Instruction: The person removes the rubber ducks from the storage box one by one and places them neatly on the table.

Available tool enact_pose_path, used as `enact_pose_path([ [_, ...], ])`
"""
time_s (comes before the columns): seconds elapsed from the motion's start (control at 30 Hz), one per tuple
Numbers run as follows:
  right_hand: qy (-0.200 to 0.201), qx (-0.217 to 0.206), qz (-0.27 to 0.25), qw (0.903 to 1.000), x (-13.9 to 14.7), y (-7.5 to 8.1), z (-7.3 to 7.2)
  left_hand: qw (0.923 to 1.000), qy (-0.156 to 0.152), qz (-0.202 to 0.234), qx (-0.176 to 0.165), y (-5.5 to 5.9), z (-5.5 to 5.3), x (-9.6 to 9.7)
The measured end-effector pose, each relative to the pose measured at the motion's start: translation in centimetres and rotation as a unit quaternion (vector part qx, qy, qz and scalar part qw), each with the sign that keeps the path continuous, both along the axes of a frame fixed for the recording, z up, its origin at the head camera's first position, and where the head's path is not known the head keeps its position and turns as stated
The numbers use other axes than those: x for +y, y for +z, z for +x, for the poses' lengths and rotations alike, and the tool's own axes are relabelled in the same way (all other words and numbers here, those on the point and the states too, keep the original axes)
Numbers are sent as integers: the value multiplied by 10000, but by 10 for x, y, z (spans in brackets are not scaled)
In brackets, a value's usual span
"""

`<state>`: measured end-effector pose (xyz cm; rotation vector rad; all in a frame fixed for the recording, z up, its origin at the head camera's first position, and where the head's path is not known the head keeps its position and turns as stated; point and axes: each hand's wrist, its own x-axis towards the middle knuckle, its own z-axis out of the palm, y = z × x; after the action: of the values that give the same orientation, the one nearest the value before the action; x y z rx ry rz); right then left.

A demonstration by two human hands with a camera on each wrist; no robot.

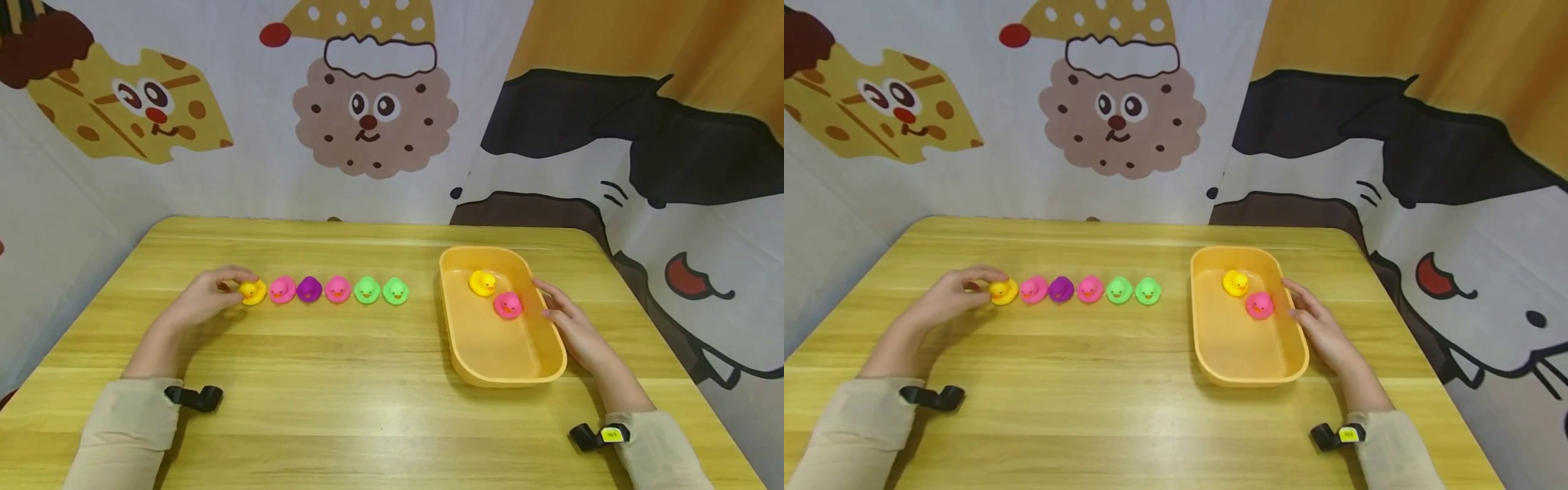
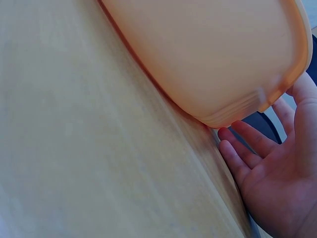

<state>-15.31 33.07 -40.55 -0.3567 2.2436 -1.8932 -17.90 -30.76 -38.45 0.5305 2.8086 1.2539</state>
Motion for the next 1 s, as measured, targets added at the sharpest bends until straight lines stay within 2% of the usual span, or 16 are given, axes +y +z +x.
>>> enact_pose_path([
  [0.27, -7, 38, 47, 10000, 0, 0, 0, 9993, -46, 151, 349, 12, 1, 5],
  [0.43, -11, 47, 151, 9999, -1, 0, 0, 9974, -96, 189, 683, 24, 5, 17],
  [0.73, 18, -5, 61, 10000, -1, 1, 0, 9921, -189, 243, 1218, 48, 14, 52],
  [0.83, 40, -4, -12, 10000, -1, 1, 0, 9896, -252, 306, 1383, 52, 15, 67],
  [1.0, 82, -1, -80, 9999, -1, 1, 1, 9871, -340, 581, 1450, 57, 15, 91],
])
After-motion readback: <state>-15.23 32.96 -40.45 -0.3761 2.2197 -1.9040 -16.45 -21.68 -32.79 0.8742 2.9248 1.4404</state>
